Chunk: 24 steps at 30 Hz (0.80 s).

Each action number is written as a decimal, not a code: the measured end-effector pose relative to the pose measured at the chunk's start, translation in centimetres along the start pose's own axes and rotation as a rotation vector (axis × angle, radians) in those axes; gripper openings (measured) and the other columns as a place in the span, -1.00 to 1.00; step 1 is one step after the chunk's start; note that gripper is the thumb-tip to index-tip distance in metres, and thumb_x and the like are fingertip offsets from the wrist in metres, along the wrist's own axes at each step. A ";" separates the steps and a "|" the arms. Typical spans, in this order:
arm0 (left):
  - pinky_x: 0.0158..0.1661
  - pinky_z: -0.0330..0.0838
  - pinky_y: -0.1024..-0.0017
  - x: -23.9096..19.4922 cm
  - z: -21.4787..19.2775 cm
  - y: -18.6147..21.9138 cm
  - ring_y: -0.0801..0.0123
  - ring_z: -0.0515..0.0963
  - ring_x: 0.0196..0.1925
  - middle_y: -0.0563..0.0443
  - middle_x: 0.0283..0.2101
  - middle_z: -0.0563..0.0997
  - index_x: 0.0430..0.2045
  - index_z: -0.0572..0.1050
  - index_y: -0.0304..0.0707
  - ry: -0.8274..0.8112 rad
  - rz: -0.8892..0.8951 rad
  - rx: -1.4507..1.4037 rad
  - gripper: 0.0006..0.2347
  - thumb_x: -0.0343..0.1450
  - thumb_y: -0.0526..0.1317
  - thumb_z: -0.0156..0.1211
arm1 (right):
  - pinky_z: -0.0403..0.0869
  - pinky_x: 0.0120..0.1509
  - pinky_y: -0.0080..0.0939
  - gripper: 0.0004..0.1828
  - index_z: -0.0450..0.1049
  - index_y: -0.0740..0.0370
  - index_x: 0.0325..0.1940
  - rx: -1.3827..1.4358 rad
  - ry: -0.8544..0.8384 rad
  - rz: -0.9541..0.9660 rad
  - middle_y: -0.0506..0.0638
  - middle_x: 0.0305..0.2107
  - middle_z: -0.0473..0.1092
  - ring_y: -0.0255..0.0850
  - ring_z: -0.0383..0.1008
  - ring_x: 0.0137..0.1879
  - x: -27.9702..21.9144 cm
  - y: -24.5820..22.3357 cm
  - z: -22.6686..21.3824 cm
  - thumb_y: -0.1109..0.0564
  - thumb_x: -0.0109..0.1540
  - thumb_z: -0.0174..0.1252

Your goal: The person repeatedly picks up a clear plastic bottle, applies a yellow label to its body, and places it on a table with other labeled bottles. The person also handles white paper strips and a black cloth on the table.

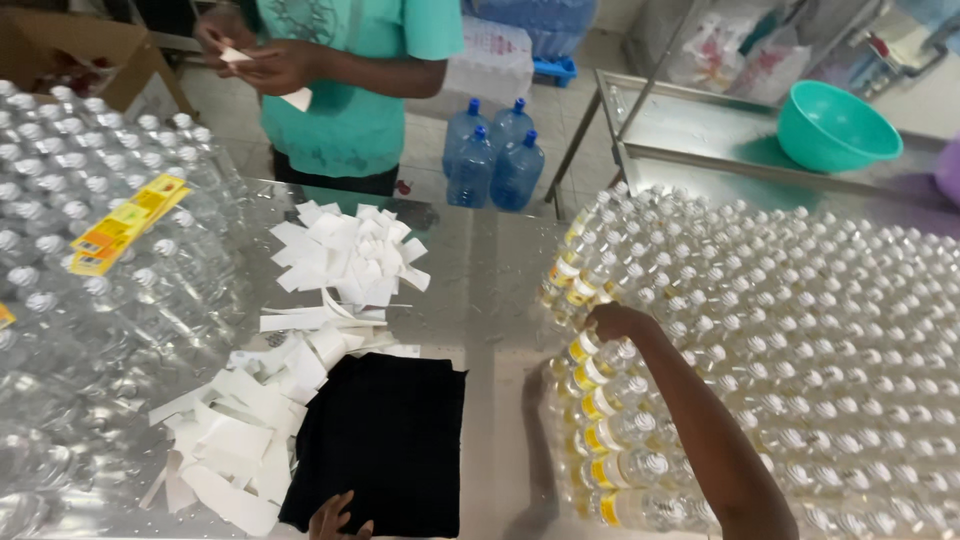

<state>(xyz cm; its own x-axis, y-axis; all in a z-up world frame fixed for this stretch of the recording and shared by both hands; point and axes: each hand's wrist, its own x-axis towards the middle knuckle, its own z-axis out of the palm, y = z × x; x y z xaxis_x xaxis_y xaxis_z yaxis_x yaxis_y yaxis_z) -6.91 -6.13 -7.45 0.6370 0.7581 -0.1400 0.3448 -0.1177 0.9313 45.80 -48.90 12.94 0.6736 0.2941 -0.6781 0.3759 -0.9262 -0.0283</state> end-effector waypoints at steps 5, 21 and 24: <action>0.17 0.76 0.03 4.7 -1.8 0.1 0.25 0.72 0.31 0.17 0.51 0.31 0.32 0.57 0.27 -0.411 -0.157 0.145 -0.40 0.31 -0.07 0.59 | 0.55 -0.09 -0.21 -0.51 0.65 -0.05 0.05 -0.418 0.056 -0.102 -0.09 -0.08 0.56 -0.18 0.61 -0.17 11.6 10.2 5.3 0.16 0.05 0.13; 0.20 0.74 0.39 21.3 -28.8 22.3 0.28 0.78 0.14 -0.04 0.17 0.74 0.13 0.60 -0.21 0.002 0.129 -0.069 -0.71 0.50 -0.31 0.26 | 0.59 0.36 -0.21 -0.45 0.53 0.01 0.42 0.486 0.202 -0.659 -0.08 0.26 0.59 -0.23 0.66 0.29 -0.5 -51.9 5.2 -0.12 0.35 0.27; 0.19 0.75 0.39 25.0 -34.2 24.2 0.27 0.80 0.10 -0.08 0.14 0.75 0.13 0.59 -0.22 0.166 0.220 -0.012 -0.75 0.55 -0.33 0.21 | 0.56 0.41 -0.09 -0.41 0.32 -0.08 0.59 0.540 0.055 -0.860 -0.01 0.39 0.39 -0.02 0.53 0.41 -5.9 -67.2 6.4 0.09 0.44 0.12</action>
<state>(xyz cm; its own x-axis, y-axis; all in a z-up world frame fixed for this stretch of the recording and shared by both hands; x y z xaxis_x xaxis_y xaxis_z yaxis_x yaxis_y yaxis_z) -6.18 31.87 23.12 0.5736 0.8099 0.1227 0.2019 -0.2849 0.9371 12.46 10.09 14.16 0.3439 0.9085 -0.2373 0.4183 -0.3745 -0.8275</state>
